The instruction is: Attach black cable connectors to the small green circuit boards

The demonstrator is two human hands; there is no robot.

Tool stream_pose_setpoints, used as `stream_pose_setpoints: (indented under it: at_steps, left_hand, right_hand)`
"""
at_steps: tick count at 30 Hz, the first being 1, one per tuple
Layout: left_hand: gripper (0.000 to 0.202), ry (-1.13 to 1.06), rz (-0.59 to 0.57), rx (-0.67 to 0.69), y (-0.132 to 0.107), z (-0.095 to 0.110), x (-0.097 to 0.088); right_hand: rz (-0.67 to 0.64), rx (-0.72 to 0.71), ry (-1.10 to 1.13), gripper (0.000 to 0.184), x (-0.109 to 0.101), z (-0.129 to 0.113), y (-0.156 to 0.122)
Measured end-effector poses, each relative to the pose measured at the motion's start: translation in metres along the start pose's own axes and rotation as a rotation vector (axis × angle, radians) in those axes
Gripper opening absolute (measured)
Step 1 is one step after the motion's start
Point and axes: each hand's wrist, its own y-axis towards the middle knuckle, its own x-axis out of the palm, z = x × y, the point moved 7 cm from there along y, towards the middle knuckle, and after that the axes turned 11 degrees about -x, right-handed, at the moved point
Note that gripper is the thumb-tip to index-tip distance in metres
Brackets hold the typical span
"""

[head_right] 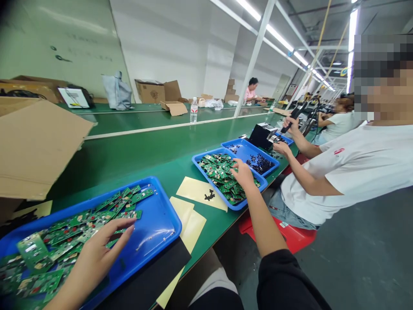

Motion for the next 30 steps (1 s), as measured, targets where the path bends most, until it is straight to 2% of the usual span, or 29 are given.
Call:
stream_pose_setpoints:
  at_steps: [3, 6, 19, 25, 30]
  left_hand:
    - [0.035, 0.0, 0.005, 0.02, 0.0, 0.002, -0.002]
    - [0.035, -0.002, 0.019, 0.04, 0.001, 0.005, -0.005]
    - [0.034, 0.029, 0.021, 0.126, 0.0, 0.011, -0.004]
    - [0.035, 0.03, 0.011, 0.139, 0.001, 0.013, -0.002]
    - [0.037, 0.045, 0.005, 0.081, 0.003, 0.004, -0.001]
  right_hand:
    - [-0.121, -0.149, 0.035, 0.045, 0.022, -0.026, 0.016]
    - [-0.194, -0.205, 0.034, 0.042, 0.038, -0.038, 0.027]
    - [-0.405, -0.238, -0.004, 0.029, 0.059, -0.035, 0.048]
    - [-0.394, -0.283, 0.016, 0.03, 0.058, -0.044, 0.05]
    - [-0.224, -0.291, 0.106, 0.039, 0.037, -0.05, 0.04]
